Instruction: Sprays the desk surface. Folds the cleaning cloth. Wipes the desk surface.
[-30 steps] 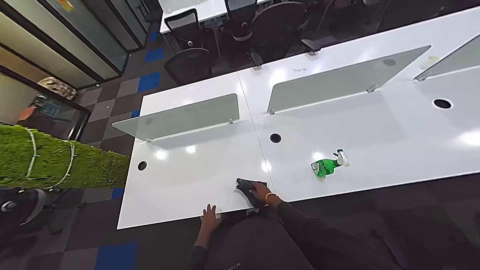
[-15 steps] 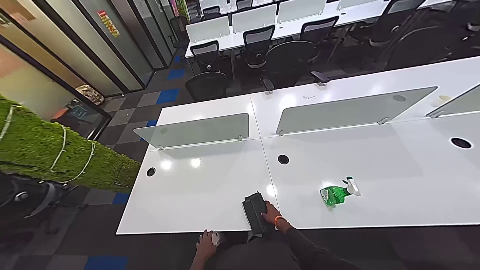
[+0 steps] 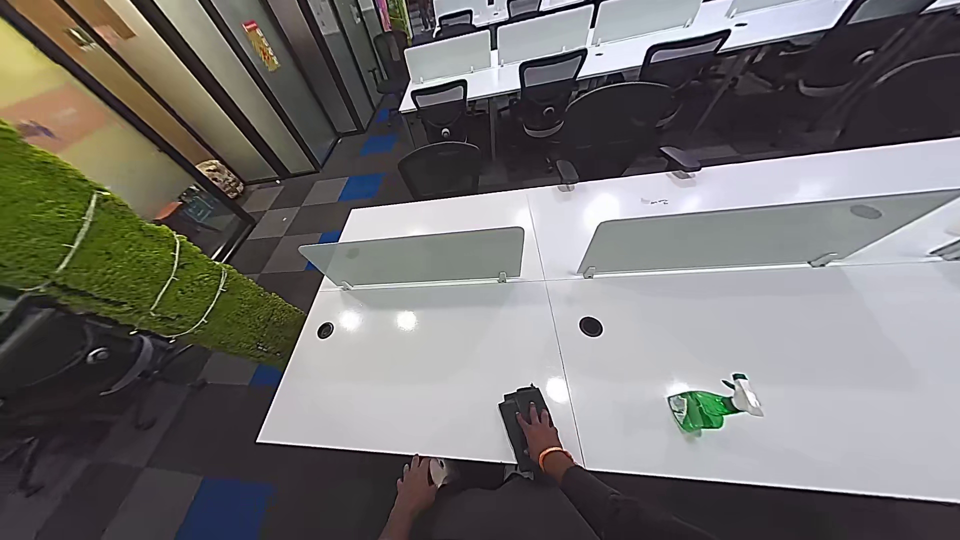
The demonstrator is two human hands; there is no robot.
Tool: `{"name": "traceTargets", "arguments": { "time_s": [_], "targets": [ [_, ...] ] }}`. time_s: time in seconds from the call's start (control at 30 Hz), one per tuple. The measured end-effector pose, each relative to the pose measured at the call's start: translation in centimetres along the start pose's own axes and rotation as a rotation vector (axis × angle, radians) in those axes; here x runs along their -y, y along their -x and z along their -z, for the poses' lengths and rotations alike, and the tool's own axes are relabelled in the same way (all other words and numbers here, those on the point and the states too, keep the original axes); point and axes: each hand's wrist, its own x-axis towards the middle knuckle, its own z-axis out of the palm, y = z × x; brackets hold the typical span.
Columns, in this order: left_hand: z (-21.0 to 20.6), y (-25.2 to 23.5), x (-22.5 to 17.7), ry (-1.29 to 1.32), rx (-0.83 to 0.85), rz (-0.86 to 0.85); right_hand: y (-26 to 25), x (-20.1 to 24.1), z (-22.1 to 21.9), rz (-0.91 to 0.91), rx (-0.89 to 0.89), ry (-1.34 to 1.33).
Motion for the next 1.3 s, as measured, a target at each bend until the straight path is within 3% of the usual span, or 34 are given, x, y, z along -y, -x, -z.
{"name": "traceTargets", "arguments": {
  "time_s": [0.13,0.43,0.6,0.77,1.03,1.13,1.3],
  "targets": [
    [0.3,0.5,2.3,0.048,-0.005,0.046,-1.1,1.7,0.4,-0.038,-0.038,-0.001],
    [-0.2,-0.6,11.5,0.125,-0.015,0.144,-1.8,4.5,0.9,-0.186,-0.098,-0.008],
    [1.6,-1.9,16.5,0.113,-0.096,0.088,-2.3,8.6,1.1,-0.291,-0.141,-0.044],
    [2.8,-3.7,22.1,0.045,-0.181,-0.026,-3.0,16.5,0.7,-0.229,-0.073,0.019],
    [6.2,-6.0,29.0,-0.025,-0.157,-0.062,-1.3,32.4,-3.4,0.088,0.079,0.043],
    [7.3,-6.5,29.9,-0.031,-0.166,-0.075,-0.9,34.6,-4.6,0.058,0.107,0.050],
    [8.4,-7.3,29.8,-0.021,-0.153,-0.094,-1.6,32.6,-4.7,0.078,0.084,-0.035]
  ]
}}
